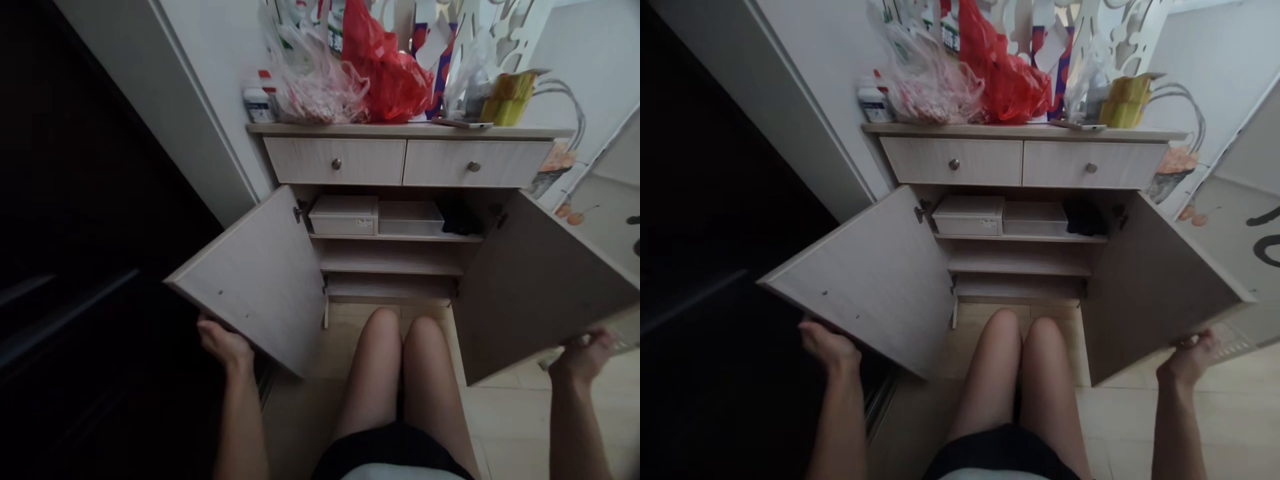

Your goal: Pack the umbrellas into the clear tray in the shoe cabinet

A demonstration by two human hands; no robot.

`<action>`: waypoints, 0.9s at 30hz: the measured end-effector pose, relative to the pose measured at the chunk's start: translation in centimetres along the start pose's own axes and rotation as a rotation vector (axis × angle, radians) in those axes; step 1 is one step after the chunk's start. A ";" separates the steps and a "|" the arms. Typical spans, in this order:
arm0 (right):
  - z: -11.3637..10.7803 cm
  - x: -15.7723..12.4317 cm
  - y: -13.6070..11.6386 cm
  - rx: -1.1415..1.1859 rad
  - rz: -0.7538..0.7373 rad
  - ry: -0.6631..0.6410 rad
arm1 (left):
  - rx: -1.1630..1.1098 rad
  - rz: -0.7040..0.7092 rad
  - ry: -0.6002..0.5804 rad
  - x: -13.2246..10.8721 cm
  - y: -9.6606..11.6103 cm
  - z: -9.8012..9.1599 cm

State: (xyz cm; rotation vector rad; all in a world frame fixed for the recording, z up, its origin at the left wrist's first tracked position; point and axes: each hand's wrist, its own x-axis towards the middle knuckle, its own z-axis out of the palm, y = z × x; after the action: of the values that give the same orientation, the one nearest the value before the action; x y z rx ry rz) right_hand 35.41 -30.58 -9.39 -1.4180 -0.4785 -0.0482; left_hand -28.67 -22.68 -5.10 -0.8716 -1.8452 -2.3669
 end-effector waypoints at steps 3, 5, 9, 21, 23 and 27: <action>0.7 -2.7 -1.3 0.076 0.032 0.005 | -0.032 0.022 -0.004 -2.7 0.4 0.0; 1.7 -4.5 -2.6 0.023 -0.060 -0.080 | -0.023 0.041 -0.087 -4.5 0.6 0.4; 4.2 -7.2 -4.8 -0.031 -0.158 -0.260 | -0.061 0.022 -0.330 -7.8 1.2 2.8; 18.4 -11.1 -8.1 -0.038 -0.199 -0.660 | -0.036 0.151 -0.898 -14.9 5.4 18.1; 20.9 -11.5 -8.7 -0.087 -0.196 -0.688 | 0.037 0.157 -0.946 -15.2 6.0 20.6; 24.6 -12.1 -9.2 -0.171 -0.225 -0.690 | 0.161 0.191 -0.998 -15.2 7.0 24.1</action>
State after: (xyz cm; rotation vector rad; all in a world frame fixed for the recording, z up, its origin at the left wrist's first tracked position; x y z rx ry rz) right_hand 14.41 -11.68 -3.16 -1.5252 -1.2258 0.2318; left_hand -3.48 -7.92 -1.94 -2.3494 -1.9676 -1.7154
